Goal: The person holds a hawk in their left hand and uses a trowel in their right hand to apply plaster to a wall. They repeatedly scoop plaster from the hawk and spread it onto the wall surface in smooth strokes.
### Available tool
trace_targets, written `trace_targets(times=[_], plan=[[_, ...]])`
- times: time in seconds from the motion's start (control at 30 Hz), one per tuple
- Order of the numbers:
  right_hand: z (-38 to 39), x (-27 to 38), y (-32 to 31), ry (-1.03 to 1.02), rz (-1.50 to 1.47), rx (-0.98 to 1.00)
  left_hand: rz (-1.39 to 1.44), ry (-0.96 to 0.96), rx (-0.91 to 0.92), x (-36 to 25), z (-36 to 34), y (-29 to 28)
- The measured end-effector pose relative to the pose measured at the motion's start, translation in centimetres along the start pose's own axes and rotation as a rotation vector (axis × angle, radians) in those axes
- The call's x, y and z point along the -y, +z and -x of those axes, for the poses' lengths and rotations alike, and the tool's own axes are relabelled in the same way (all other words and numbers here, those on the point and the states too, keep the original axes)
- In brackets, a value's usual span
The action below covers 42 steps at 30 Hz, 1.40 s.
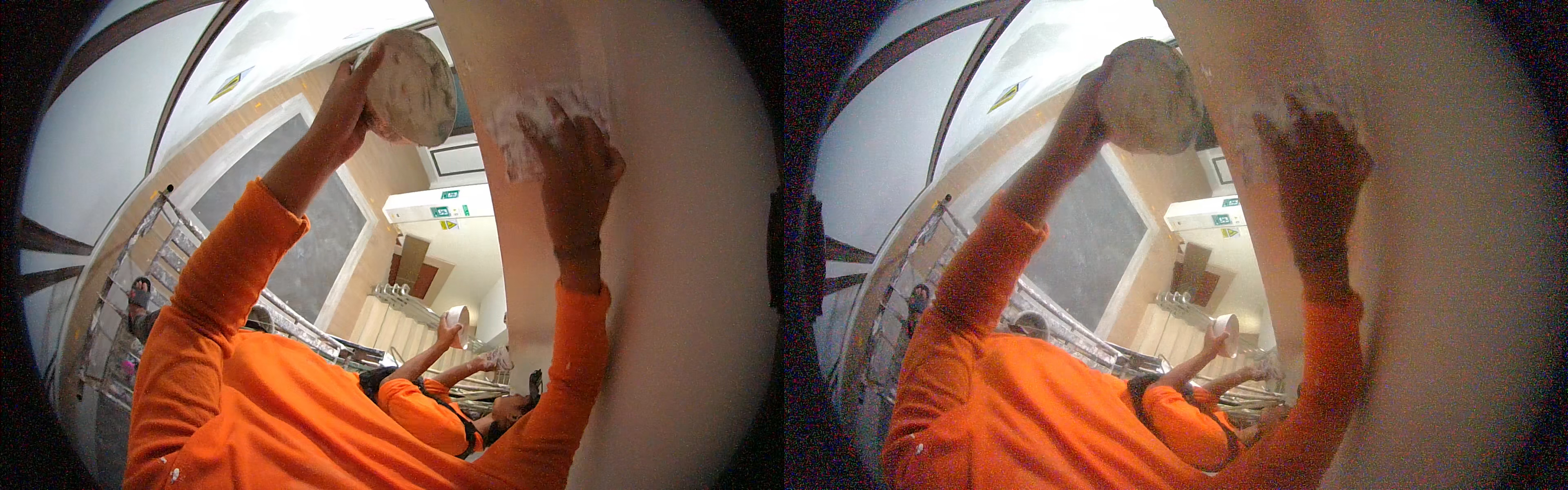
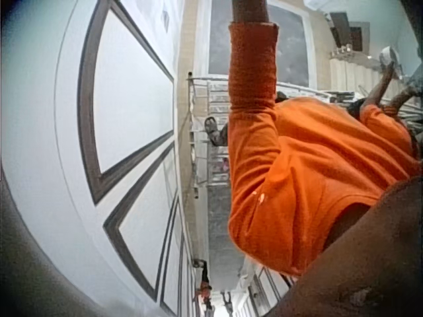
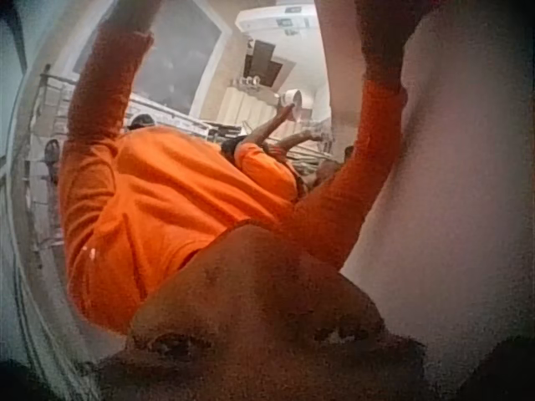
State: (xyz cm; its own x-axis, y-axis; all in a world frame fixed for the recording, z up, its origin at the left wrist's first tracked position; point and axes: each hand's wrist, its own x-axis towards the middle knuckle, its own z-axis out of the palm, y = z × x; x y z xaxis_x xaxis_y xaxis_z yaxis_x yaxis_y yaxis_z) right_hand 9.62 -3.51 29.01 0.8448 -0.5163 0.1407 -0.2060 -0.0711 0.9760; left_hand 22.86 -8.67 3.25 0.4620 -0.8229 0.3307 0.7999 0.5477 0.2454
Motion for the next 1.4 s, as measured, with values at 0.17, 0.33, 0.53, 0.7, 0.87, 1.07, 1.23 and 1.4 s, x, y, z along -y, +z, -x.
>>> trace_targets(times=[0.17,0.33,0.53,0.7,0.87,1.07,1.23,1.4], plan=[[-2.1,-0.1,-1.9,-0.201,0.064,-0.278,0.015,-0.019,-0.081,0.8,0.2,0.4],[-7.8,1.4,-0.7,-0.202,-0.019,-0.480,0.004,-0.054,-0.130,-0.8,2.7,1.5],[-3.3,1.1,2.4,-0.226,-0.154,-0.268,-0.008,-0.159,-0.139,-1.8,3.2,0.8],[2.1,0.0,2.1,-0.185,0.030,-0.175,0.024,-0.153,-0.105,-0.8,2.6,0.4],[0.0,0.5,2.6,-0.207,-0.046,-0.348,-0.040,-0.055,-0.030,0.1,2.6,0.5],[1.5,-1.3,4.1,-0.221,0.105,-0.220,0.030,-0.261,-0.105,0.0,3.5,1.9],[3.1,-1.1,1.4,-0.169,0.088,-0.171,0.044,-0.132,-0.094,1.6,2.5,1.1],[-3.9,1.7,0.4,-0.202,0.016,-0.396,0.022,-0.109,-0.053,2.7,2.9,0.1]])
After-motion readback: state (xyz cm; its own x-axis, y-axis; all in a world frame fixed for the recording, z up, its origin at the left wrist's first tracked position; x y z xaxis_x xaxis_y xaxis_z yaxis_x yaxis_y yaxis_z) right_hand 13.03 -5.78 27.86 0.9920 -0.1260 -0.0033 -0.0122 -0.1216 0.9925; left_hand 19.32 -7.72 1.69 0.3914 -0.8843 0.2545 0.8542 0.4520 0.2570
